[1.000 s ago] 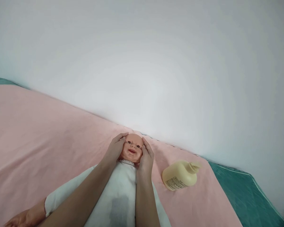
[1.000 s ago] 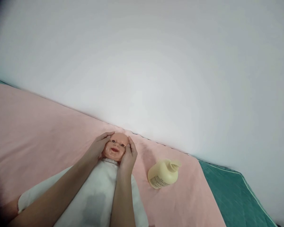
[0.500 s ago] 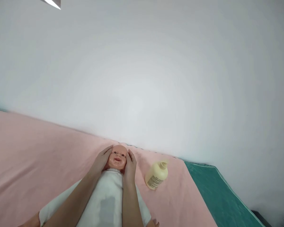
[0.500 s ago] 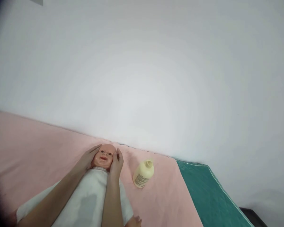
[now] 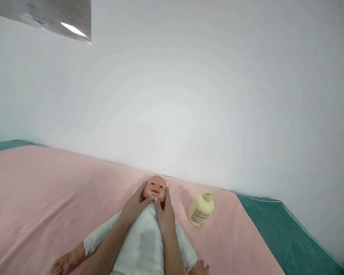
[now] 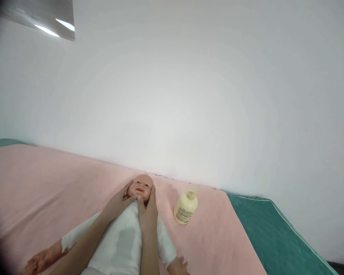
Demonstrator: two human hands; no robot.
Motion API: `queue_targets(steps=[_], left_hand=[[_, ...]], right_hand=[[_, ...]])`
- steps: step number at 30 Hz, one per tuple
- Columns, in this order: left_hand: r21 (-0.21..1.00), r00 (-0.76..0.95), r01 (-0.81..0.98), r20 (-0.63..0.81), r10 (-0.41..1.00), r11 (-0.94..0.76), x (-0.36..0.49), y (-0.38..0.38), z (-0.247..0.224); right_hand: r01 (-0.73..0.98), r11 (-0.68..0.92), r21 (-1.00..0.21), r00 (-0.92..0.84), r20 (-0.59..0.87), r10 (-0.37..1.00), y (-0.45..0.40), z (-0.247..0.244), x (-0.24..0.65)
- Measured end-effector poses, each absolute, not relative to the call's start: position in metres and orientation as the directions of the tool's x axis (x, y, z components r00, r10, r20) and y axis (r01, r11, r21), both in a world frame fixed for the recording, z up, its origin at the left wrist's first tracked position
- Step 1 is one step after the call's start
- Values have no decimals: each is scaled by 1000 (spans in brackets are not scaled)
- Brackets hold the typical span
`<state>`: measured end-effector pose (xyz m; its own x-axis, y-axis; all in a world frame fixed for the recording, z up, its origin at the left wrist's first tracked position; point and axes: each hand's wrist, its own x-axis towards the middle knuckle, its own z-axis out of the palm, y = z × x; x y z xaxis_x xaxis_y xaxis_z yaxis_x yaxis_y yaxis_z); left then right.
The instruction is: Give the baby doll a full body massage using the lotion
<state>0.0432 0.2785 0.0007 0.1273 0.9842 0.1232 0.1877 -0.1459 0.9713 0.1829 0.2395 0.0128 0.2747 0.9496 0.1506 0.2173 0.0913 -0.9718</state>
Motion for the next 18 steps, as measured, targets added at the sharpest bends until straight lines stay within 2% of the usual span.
queue_targets(steps=[6,12,18], left_hand=[[986,101,111,116,988,-127,43,279,7],[993,120,93,58,991,-69,40,281,0],[1000,129,21,11,992,-14,41,280,0]], right_hand=[[157,162,-974,249,198,948,249,6,189],[179,95,-979,211,132,969,251,10,191],[140,67,-988,247,100,964,250,8,188]])
